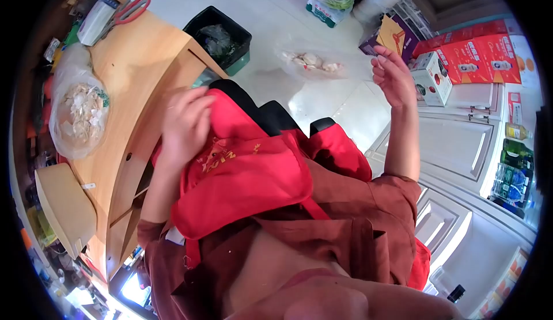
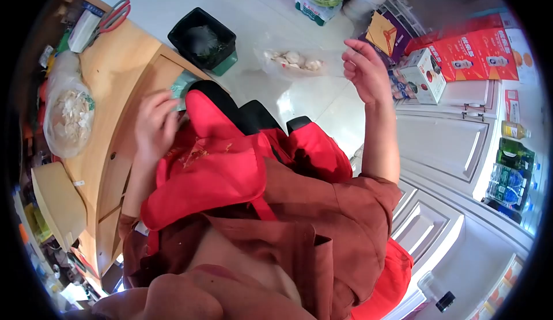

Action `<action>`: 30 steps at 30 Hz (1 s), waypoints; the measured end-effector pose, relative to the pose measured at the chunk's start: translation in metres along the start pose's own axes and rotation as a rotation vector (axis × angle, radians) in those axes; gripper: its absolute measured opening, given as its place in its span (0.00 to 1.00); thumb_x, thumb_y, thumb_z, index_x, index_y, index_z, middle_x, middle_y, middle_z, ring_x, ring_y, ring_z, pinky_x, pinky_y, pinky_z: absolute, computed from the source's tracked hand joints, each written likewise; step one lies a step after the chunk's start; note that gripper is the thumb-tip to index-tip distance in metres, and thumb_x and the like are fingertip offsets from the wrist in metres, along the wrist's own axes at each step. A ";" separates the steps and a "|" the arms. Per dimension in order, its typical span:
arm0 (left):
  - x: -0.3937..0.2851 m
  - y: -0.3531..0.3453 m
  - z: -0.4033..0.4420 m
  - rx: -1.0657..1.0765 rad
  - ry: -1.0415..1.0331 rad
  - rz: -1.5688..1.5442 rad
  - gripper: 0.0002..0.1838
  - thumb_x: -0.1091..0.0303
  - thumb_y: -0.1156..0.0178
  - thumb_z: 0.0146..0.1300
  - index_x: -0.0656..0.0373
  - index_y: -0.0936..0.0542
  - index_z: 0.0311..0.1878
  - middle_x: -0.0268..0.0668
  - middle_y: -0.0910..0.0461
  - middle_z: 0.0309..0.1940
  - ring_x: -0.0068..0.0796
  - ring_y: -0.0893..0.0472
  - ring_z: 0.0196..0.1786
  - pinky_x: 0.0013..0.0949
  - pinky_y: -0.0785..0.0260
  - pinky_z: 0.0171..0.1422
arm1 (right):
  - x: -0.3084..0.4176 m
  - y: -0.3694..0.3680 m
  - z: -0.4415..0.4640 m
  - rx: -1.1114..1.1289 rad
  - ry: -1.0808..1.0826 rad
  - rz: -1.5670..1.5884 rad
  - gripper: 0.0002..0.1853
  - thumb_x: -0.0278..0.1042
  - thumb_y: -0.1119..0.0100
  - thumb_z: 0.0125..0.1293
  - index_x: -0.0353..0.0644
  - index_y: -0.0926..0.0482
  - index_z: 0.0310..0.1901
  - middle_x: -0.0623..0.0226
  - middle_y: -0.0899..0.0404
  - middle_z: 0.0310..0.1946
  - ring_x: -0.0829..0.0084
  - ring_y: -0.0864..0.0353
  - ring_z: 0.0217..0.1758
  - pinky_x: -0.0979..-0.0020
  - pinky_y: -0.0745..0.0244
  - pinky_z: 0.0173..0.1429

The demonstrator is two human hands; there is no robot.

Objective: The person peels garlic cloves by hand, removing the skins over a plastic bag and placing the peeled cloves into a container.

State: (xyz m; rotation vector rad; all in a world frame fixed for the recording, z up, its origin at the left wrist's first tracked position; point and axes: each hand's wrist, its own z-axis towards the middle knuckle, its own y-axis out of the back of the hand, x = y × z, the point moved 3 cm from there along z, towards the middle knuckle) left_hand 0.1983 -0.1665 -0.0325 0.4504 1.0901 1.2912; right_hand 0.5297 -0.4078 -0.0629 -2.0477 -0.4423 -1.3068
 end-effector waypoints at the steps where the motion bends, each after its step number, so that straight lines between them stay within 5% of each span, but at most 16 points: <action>1: -0.004 -0.007 0.008 0.031 -0.041 -0.071 0.12 0.80 0.42 0.48 0.60 0.22 0.39 0.43 0.25 0.43 0.43 0.25 0.43 0.39 0.33 0.49 | 0.014 -0.022 -0.005 0.065 0.047 -0.024 0.17 0.27 0.47 0.60 0.36 0.32 0.51 0.67 0.28 0.31 0.83 0.37 0.26 0.82 0.42 0.28; 6: -0.010 -0.044 0.050 0.059 -0.097 -0.296 0.13 0.81 0.47 0.54 0.59 0.23 0.43 0.43 0.25 0.43 0.42 0.24 0.46 0.37 0.31 0.48 | 0.067 -0.111 -0.042 0.361 0.290 -0.067 0.21 0.25 0.48 0.59 0.31 0.36 0.55 0.59 0.24 0.35 0.83 0.40 0.23 0.82 0.45 0.26; 8: 0.001 -0.075 0.073 0.276 0.042 -0.530 0.11 0.80 0.48 0.54 0.61 0.23 0.40 0.43 0.23 0.41 0.42 0.24 0.44 0.35 0.31 0.48 | 0.079 -0.142 -0.056 0.454 0.339 -0.041 0.23 0.25 0.48 0.58 0.29 0.38 0.56 0.57 0.24 0.35 0.83 0.40 0.22 0.82 0.45 0.26; 12: 0.052 -0.187 0.052 0.727 -0.015 -0.136 0.13 0.73 0.46 0.53 0.56 0.24 0.44 0.44 0.22 0.41 0.44 0.24 0.46 0.40 0.33 0.50 | 0.080 -0.184 -0.076 0.691 0.467 -0.132 0.31 0.34 0.49 0.60 0.27 0.48 0.60 0.53 0.29 0.35 0.86 0.43 0.18 0.84 0.47 0.22; 15: 0.057 -0.215 0.018 0.632 -0.097 -0.140 0.14 0.68 0.45 0.53 0.55 0.25 0.44 0.44 0.22 0.41 0.45 0.24 0.47 0.39 0.33 0.50 | 0.080 -0.200 -0.095 0.761 0.380 -0.034 0.34 0.30 0.43 0.54 0.27 0.49 0.58 0.45 0.28 0.32 0.83 0.37 0.15 0.85 0.42 0.18; 19: 0.028 -0.201 0.003 0.923 0.135 -0.356 0.17 0.65 0.45 0.52 0.52 0.27 0.47 0.45 0.22 0.39 0.45 0.23 0.46 0.41 0.32 0.49 | 0.073 -0.210 -0.106 0.887 0.315 0.043 0.35 0.24 0.40 0.50 0.30 0.49 0.57 0.42 0.26 0.31 0.78 0.30 0.17 0.84 0.37 0.18; 25: 0.003 -0.210 -0.011 0.697 -0.173 -0.324 0.13 0.61 0.53 0.61 0.52 0.27 0.46 0.38 0.22 0.32 0.39 0.23 0.39 0.36 0.32 0.42 | 0.073 -0.206 -0.105 1.097 0.333 -0.049 0.34 0.23 0.41 0.51 0.32 0.49 0.57 0.41 0.26 0.31 0.75 0.26 0.19 0.83 0.34 0.20; 27: 0.004 -0.225 -0.017 0.795 0.050 -0.643 0.12 0.58 0.55 0.64 0.52 0.26 0.43 0.33 0.24 0.29 0.33 0.24 0.34 0.32 0.34 0.37 | 0.075 -0.202 -0.108 1.064 0.315 -0.038 0.34 0.23 0.41 0.50 0.33 0.49 0.57 0.40 0.26 0.32 0.74 0.25 0.20 0.83 0.32 0.20; 30: 0.001 -0.244 -0.027 1.038 0.652 -1.338 0.15 0.54 0.58 0.67 0.52 0.24 0.36 0.26 0.29 0.25 0.20 0.32 0.28 0.24 0.41 0.30 | 0.071 -0.198 -0.111 1.006 0.325 0.027 0.33 0.21 0.42 0.51 0.29 0.49 0.57 0.42 0.26 0.33 0.75 0.25 0.21 0.84 0.33 0.21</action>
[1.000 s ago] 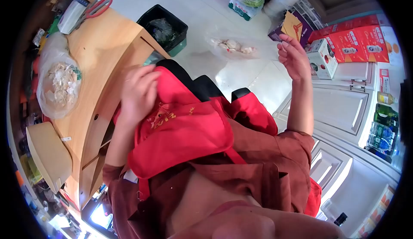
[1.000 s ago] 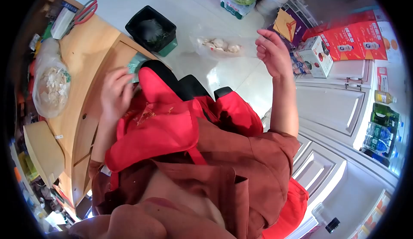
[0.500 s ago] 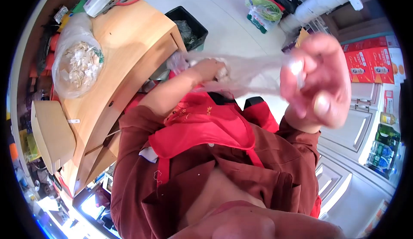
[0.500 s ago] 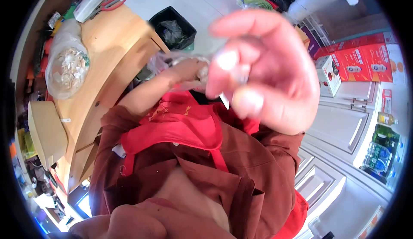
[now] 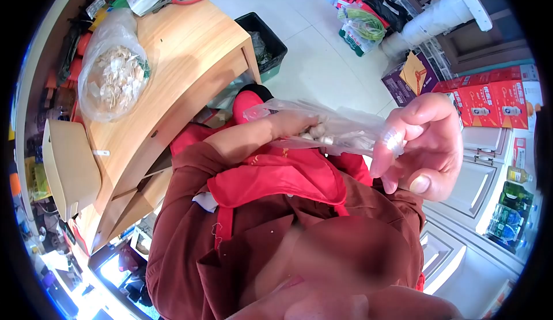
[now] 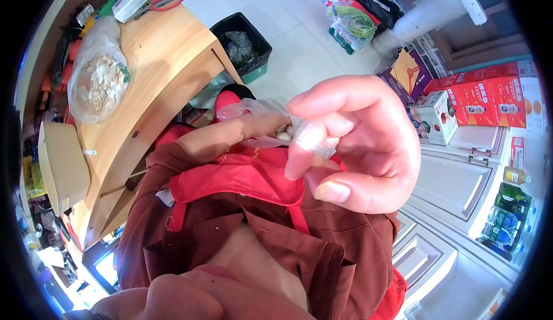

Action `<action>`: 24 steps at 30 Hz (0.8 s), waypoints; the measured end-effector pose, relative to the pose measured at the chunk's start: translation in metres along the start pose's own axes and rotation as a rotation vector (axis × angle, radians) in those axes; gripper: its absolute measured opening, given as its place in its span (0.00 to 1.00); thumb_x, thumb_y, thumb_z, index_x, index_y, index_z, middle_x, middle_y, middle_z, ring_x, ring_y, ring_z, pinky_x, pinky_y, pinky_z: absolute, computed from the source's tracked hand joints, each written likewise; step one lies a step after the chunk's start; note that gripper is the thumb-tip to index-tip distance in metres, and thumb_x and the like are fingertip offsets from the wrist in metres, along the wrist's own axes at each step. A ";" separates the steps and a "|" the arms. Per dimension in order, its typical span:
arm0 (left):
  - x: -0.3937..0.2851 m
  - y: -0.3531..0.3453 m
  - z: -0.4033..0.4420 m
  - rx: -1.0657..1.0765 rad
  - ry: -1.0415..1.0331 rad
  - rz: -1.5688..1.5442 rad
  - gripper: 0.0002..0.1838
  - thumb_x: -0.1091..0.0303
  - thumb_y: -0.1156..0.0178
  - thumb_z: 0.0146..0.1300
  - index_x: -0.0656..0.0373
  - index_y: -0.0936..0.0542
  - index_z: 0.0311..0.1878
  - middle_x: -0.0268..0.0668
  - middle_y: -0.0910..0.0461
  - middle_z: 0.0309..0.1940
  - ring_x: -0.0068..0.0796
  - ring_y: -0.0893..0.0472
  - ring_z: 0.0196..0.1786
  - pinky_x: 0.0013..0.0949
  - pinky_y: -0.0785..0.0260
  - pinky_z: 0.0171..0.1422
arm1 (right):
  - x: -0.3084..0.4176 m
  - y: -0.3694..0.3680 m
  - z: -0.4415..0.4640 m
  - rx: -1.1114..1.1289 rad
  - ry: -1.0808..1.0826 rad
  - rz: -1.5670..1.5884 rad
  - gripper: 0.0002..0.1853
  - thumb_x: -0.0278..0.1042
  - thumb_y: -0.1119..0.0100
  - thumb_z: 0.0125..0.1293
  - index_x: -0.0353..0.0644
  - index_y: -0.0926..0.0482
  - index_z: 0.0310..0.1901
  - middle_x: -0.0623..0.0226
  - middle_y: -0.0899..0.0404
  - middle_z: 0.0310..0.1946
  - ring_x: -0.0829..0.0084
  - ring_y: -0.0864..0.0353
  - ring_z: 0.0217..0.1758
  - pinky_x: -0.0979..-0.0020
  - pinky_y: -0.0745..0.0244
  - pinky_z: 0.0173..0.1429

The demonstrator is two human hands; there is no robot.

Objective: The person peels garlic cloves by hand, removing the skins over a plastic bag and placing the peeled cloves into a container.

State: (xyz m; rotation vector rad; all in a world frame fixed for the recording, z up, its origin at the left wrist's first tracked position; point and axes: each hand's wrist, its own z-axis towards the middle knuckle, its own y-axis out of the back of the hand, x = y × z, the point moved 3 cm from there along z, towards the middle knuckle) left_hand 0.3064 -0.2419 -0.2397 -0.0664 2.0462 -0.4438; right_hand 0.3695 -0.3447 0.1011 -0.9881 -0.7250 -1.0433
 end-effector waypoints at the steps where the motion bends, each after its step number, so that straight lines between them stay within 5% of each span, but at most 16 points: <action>1: -0.009 -0.005 -0.008 -0.009 -0.016 -0.041 0.17 0.53 0.58 0.68 0.51 0.24 0.35 0.24 0.30 0.25 0.16 0.35 0.27 0.22 0.43 0.29 | -0.001 0.001 -0.001 0.016 0.024 0.025 0.32 0.20 0.43 0.52 0.25 0.48 0.57 0.45 0.25 0.34 0.76 0.25 0.22 0.84 0.35 0.21; 2: -0.020 -0.008 -0.017 -0.020 -0.035 -0.080 0.18 0.52 0.59 0.68 0.51 0.24 0.33 0.23 0.32 0.24 0.13 0.38 0.25 0.20 0.46 0.28 | -0.001 0.001 -0.002 0.017 0.042 0.031 0.32 0.19 0.44 0.52 0.24 0.48 0.57 0.46 0.25 0.34 0.76 0.24 0.23 0.84 0.35 0.21; 7: -0.078 -0.012 -0.055 -0.316 -0.236 0.720 0.12 0.69 0.51 0.60 0.52 0.27 0.47 0.39 0.27 0.38 0.37 0.25 0.39 0.35 0.34 0.44 | 0.004 0.006 -0.005 0.036 0.128 -0.068 0.33 0.26 0.43 0.54 0.32 0.49 0.59 0.42 0.29 0.37 0.72 0.25 0.26 0.80 0.31 0.25; 11: -0.068 0.004 -0.040 -0.476 -0.442 1.002 0.14 0.72 0.45 0.52 0.49 0.27 0.44 0.46 0.29 0.40 0.51 0.27 0.41 0.40 0.33 0.46 | 0.010 0.033 0.002 -0.265 0.152 -0.143 0.31 0.30 0.50 0.59 0.28 0.48 0.62 0.46 0.29 0.39 0.70 0.28 0.32 0.74 0.34 0.37; 19: -0.095 0.014 -0.075 -0.650 -0.580 0.765 0.19 0.71 0.38 0.45 0.53 0.29 0.44 0.42 0.28 0.39 0.40 0.24 0.39 0.35 0.30 0.42 | 0.012 0.088 -0.024 -0.537 0.268 -0.153 0.25 0.26 0.55 0.62 0.26 0.43 0.59 0.39 0.28 0.46 0.66 0.27 0.41 0.70 0.34 0.43; 24: -0.075 0.035 -0.112 -0.746 -0.449 0.446 0.19 0.74 0.35 0.48 0.54 0.30 0.44 0.31 0.27 0.43 0.22 0.26 0.46 0.27 0.31 0.48 | -0.007 0.108 -0.070 -0.804 0.140 -0.081 0.23 0.26 0.52 0.61 0.28 0.39 0.57 0.43 0.28 0.48 0.66 0.25 0.43 0.70 0.31 0.45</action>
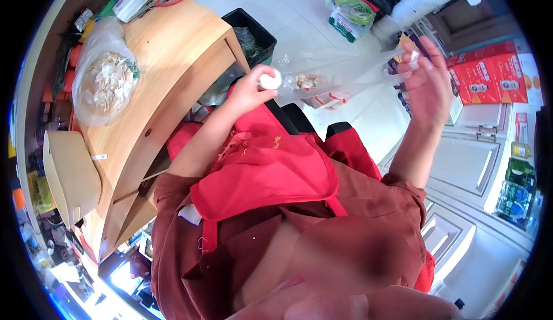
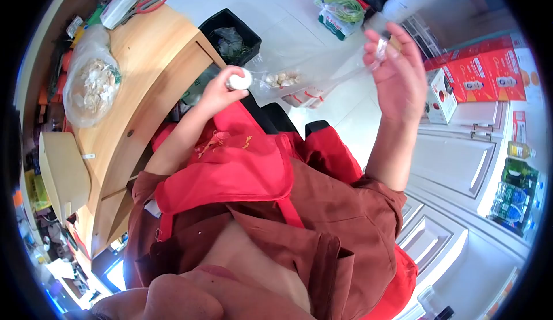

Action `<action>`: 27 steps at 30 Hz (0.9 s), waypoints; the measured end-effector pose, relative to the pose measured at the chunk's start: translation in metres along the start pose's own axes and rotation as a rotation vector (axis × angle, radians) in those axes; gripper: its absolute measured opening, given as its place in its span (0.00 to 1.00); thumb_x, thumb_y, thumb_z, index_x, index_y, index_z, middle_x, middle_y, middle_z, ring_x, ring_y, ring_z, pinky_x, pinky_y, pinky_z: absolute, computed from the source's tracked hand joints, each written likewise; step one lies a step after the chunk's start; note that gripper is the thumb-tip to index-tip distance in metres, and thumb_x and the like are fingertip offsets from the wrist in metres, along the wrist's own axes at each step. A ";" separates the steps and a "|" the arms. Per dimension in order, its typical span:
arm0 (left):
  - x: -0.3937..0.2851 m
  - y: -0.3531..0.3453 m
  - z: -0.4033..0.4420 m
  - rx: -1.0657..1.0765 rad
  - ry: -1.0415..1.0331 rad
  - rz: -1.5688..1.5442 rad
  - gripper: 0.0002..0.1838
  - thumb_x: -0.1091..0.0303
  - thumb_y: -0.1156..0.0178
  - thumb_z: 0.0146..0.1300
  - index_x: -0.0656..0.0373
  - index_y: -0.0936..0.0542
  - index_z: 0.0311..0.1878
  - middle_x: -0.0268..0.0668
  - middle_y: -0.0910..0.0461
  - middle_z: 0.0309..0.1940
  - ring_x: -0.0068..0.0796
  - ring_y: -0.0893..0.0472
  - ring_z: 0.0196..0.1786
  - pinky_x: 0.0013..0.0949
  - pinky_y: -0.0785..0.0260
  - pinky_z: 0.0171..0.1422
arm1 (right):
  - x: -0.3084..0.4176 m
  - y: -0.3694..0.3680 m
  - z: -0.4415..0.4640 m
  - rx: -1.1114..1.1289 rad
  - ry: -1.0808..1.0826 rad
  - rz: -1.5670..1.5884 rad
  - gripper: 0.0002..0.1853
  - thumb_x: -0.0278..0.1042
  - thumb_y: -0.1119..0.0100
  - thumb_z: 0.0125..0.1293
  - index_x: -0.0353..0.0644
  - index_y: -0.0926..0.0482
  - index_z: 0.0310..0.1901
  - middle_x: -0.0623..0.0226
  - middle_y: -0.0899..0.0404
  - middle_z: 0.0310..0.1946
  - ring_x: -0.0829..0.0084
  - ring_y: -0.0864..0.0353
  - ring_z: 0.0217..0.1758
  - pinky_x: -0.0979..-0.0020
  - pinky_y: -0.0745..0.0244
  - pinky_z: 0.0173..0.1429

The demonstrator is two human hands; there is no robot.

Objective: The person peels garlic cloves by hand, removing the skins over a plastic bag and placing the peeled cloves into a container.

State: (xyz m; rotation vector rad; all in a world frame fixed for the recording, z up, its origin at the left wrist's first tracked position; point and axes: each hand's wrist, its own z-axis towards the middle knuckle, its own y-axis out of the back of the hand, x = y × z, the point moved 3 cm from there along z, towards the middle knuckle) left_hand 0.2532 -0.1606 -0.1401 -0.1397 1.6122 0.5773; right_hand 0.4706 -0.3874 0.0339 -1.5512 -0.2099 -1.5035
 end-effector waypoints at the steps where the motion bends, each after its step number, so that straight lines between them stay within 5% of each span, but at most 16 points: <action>1: 0.010 0.006 -0.004 -0.047 0.029 -0.015 0.19 0.73 0.34 0.47 0.54 0.30 0.43 0.31 0.26 0.44 0.22 0.25 0.46 0.28 0.31 0.49 | -0.011 0.013 -0.006 -0.039 -0.071 -0.003 0.22 0.26 0.51 0.61 0.29 0.38 0.56 0.44 0.28 0.47 0.66 0.25 0.43 0.70 0.31 0.45; 10: 0.015 0.031 -0.044 -0.162 0.027 -0.254 0.19 0.78 0.37 0.50 0.54 0.31 0.45 0.32 0.28 0.43 0.22 0.28 0.46 0.26 0.34 0.51 | -0.182 0.138 -0.025 -0.240 -0.604 -0.249 0.19 0.25 0.43 0.56 0.37 0.32 0.50 0.66 0.27 0.33 0.74 0.27 0.35 0.73 0.30 0.41; 19: -0.063 0.119 -0.117 -0.410 -0.182 -0.307 0.21 0.84 0.40 0.51 0.57 0.34 0.46 0.37 0.30 0.46 0.28 0.25 0.47 0.30 0.28 0.50 | -0.261 0.137 0.026 -0.162 -0.785 -0.594 0.19 0.30 0.43 0.56 0.36 0.31 0.50 0.68 0.28 0.29 0.75 0.26 0.31 0.72 0.30 0.33; 25: -0.078 0.184 -0.160 -0.480 -0.130 -0.242 0.21 0.84 0.39 0.50 0.57 0.34 0.45 0.35 0.32 0.43 0.26 0.26 0.46 0.31 0.29 0.51 | -0.305 0.173 0.049 -0.317 -0.840 -0.177 0.10 0.26 0.44 0.55 0.40 0.31 0.39 0.66 0.32 0.25 0.71 0.29 0.28 0.67 0.30 0.33; 27: -0.079 0.205 -0.172 -0.514 -0.111 -0.172 0.21 0.82 0.38 0.50 0.57 0.33 0.45 0.34 0.32 0.43 0.25 0.27 0.46 0.30 0.30 0.51 | -0.315 0.177 0.046 -0.582 -0.895 -0.040 0.10 0.25 0.43 0.55 0.42 0.32 0.37 0.63 0.32 0.27 0.68 0.30 0.28 0.62 0.32 0.33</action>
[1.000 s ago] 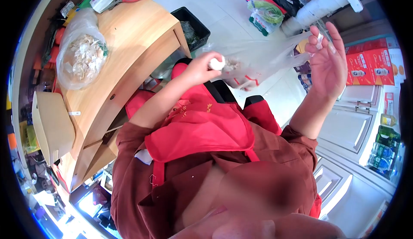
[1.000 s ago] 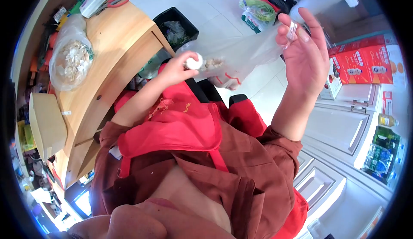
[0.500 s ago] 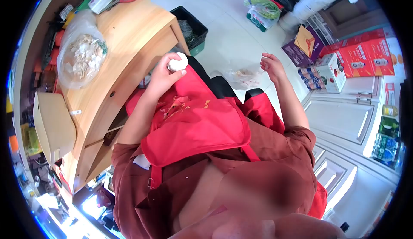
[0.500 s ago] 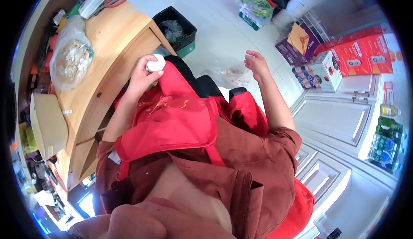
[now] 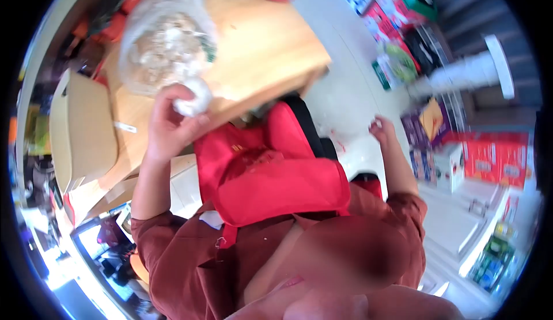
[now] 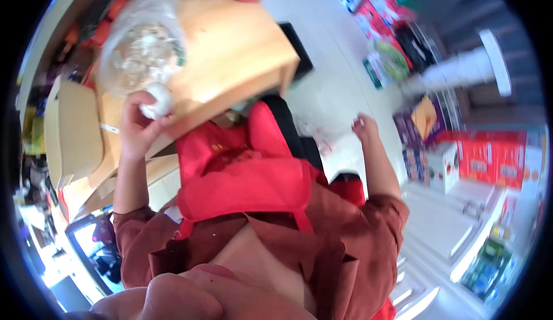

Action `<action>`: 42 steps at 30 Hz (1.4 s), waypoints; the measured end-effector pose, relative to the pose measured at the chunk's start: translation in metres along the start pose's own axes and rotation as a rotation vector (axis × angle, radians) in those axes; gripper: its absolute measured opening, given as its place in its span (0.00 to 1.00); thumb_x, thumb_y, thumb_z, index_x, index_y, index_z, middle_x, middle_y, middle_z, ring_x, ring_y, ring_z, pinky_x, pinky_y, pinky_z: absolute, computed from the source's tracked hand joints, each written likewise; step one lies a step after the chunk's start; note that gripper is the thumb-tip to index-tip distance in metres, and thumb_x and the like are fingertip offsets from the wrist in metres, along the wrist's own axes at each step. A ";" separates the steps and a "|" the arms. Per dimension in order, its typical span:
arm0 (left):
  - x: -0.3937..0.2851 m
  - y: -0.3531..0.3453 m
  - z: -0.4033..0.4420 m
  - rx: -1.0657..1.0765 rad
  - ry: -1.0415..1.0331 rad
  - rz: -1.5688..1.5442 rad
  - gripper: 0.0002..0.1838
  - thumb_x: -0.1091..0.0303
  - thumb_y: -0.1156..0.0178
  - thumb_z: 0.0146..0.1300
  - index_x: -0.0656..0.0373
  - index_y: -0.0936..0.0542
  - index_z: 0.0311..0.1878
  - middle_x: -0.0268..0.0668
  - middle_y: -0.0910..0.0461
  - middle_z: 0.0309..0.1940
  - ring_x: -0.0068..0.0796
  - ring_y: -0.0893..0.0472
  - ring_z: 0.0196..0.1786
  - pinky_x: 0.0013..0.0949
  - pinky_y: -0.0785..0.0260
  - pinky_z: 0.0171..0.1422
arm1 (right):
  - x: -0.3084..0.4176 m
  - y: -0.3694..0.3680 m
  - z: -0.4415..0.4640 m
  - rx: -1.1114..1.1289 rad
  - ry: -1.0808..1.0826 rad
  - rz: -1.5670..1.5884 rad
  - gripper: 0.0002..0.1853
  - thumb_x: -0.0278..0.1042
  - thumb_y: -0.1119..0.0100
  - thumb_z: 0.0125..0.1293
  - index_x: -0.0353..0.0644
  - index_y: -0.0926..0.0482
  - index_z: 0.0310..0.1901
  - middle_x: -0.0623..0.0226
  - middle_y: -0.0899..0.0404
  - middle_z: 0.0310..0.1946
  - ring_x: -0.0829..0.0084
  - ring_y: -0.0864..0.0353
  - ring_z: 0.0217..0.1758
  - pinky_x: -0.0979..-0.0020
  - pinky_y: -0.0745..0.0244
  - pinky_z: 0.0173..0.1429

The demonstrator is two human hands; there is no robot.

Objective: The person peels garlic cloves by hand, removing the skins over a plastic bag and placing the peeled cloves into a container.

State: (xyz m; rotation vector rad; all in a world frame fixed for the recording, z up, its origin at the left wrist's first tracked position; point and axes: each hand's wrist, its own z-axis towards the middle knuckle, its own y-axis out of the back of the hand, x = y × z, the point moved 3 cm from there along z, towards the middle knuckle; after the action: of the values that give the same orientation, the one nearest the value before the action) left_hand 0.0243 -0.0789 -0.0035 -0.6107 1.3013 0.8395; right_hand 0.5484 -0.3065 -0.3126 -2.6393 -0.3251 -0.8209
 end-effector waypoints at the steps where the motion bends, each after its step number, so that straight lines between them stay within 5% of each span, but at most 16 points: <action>1: -0.002 0.010 0.002 0.019 -0.054 0.055 0.22 0.80 0.37 0.49 0.56 0.33 0.46 0.34 0.32 0.43 0.24 0.28 0.47 0.28 0.33 0.51 | -0.007 -0.004 0.008 -0.026 -0.071 0.070 0.11 0.25 0.43 0.55 0.43 0.32 0.38 0.62 0.32 0.28 0.67 0.29 0.30 0.60 0.32 0.36; 4: -0.006 0.031 0.007 0.020 -0.094 0.169 0.20 0.77 0.34 0.47 0.56 0.30 0.43 0.31 0.30 0.42 0.21 0.28 0.45 0.24 0.35 0.48 | -0.031 -0.031 0.031 0.025 -0.175 0.017 0.11 0.25 0.45 0.55 0.39 0.33 0.39 0.61 0.32 0.28 0.66 0.30 0.31 0.59 0.32 0.43; 8: -0.008 0.048 0.009 0.006 -0.126 0.348 0.20 0.74 0.32 0.46 0.55 0.28 0.43 0.31 0.27 0.39 0.20 0.27 0.41 0.25 0.33 0.39 | -0.045 -0.097 0.037 0.100 -0.178 -0.100 0.12 0.28 0.45 0.58 0.39 0.35 0.41 0.60 0.31 0.27 0.66 0.30 0.32 0.64 0.29 0.39; 14: 0.000 0.055 0.003 0.019 -0.011 0.191 0.20 0.79 0.35 0.48 0.55 0.30 0.45 0.30 0.30 0.40 0.18 0.26 0.38 0.23 0.31 0.39 | -0.068 -0.123 0.084 -0.007 -0.222 -0.218 0.11 0.28 0.45 0.58 0.37 0.36 0.39 0.63 0.33 0.20 0.70 0.31 0.23 0.75 0.34 0.25; 15: -0.001 0.055 0.001 0.010 0.015 0.172 0.20 0.79 0.35 0.49 0.55 0.30 0.45 0.30 0.30 0.40 0.18 0.26 0.38 0.22 0.31 0.39 | -0.079 -0.108 0.117 -0.002 -0.191 -0.301 0.11 0.32 0.45 0.58 0.44 0.33 0.41 0.63 0.33 0.32 0.69 0.31 0.31 0.73 0.33 0.31; 21: -0.009 0.056 0.004 0.022 0.114 0.128 0.21 0.79 0.35 0.50 0.56 0.31 0.47 0.31 0.31 0.43 0.19 0.29 0.44 0.25 0.33 0.46 | -0.111 -0.126 0.106 -0.080 -0.139 -0.392 0.07 0.29 0.46 0.59 0.42 0.32 0.38 0.67 0.33 0.22 0.75 0.32 0.20 0.79 0.43 0.13; 23: -0.011 0.055 0.012 0.048 0.104 0.118 0.21 0.79 0.36 0.51 0.57 0.32 0.47 0.32 0.32 0.43 0.21 0.30 0.49 0.26 0.34 0.51 | -0.125 -0.113 0.150 0.005 -0.150 -0.332 0.08 0.29 0.46 0.58 0.41 0.31 0.39 0.64 0.32 0.24 0.73 0.32 0.19 0.77 0.42 0.14; 27: -0.012 0.055 0.037 0.127 -0.015 0.039 0.18 0.77 0.37 0.54 0.57 0.31 0.46 0.30 0.32 0.41 0.17 0.30 0.42 0.23 0.34 0.44 | -0.118 -0.116 0.160 0.006 -0.179 -0.449 0.07 0.29 0.45 0.57 0.38 0.29 0.36 0.64 0.33 0.24 0.71 0.34 0.17 0.73 0.40 0.15; 30: -0.013 0.056 0.057 0.134 -0.101 0.116 0.15 0.74 0.39 0.55 0.55 0.31 0.44 0.28 0.31 0.36 0.14 0.30 0.33 0.21 0.34 0.35 | -0.084 -0.150 0.098 -0.118 0.038 -0.891 0.06 0.28 0.43 0.54 0.39 0.31 0.29 0.69 0.37 0.17 0.74 0.39 0.12 0.74 0.40 0.15; 34: -0.019 0.056 0.071 0.123 0.044 0.208 0.11 0.70 0.41 0.58 0.54 0.30 0.43 0.27 0.30 0.31 0.13 0.31 0.31 0.20 0.37 0.33 | -0.017 -0.135 0.198 0.307 0.475 -0.822 0.06 0.29 0.43 0.53 0.41 0.27 0.32 0.71 0.35 0.21 0.78 0.42 0.12 0.78 0.43 0.17; 36: -0.025 0.055 0.074 0.115 0.198 0.229 0.12 0.70 0.40 0.58 0.53 0.30 0.43 0.27 0.31 0.34 0.11 0.32 0.33 0.17 0.39 0.33 | 0.042 -0.182 0.110 0.330 0.517 -0.482 0.07 0.30 0.44 0.54 0.43 0.26 0.36 0.72 0.31 0.27 0.79 0.36 0.18 0.79 0.40 0.23; 39: -0.024 0.055 0.077 0.063 0.160 0.283 0.12 0.69 0.41 0.58 0.52 0.30 0.44 0.27 0.30 0.32 0.13 0.31 0.32 0.19 0.37 0.35 | 0.092 -0.253 -0.035 0.184 0.858 -0.229 0.08 0.29 0.45 0.58 0.43 0.26 0.40 0.75 0.27 0.32 0.82 0.31 0.32 0.79 0.37 0.33; 42: -0.004 0.057 0.086 -0.050 -0.014 0.321 0.16 0.69 0.39 0.53 0.53 0.30 0.45 0.36 0.26 0.35 0.27 0.26 0.34 0.31 0.33 0.41 | 0.105 -0.323 -0.167 0.353 1.134 -0.091 0.08 0.26 0.48 0.62 0.40 0.26 0.43 0.73 0.25 0.36 0.81 0.28 0.36 0.79 0.35 0.36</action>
State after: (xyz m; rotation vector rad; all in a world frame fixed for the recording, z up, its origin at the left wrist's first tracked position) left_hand 0.0276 0.0216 0.0199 -0.4386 1.3893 1.1398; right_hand 0.4463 -0.0679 -0.0377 -1.5087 -0.2282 -1.8814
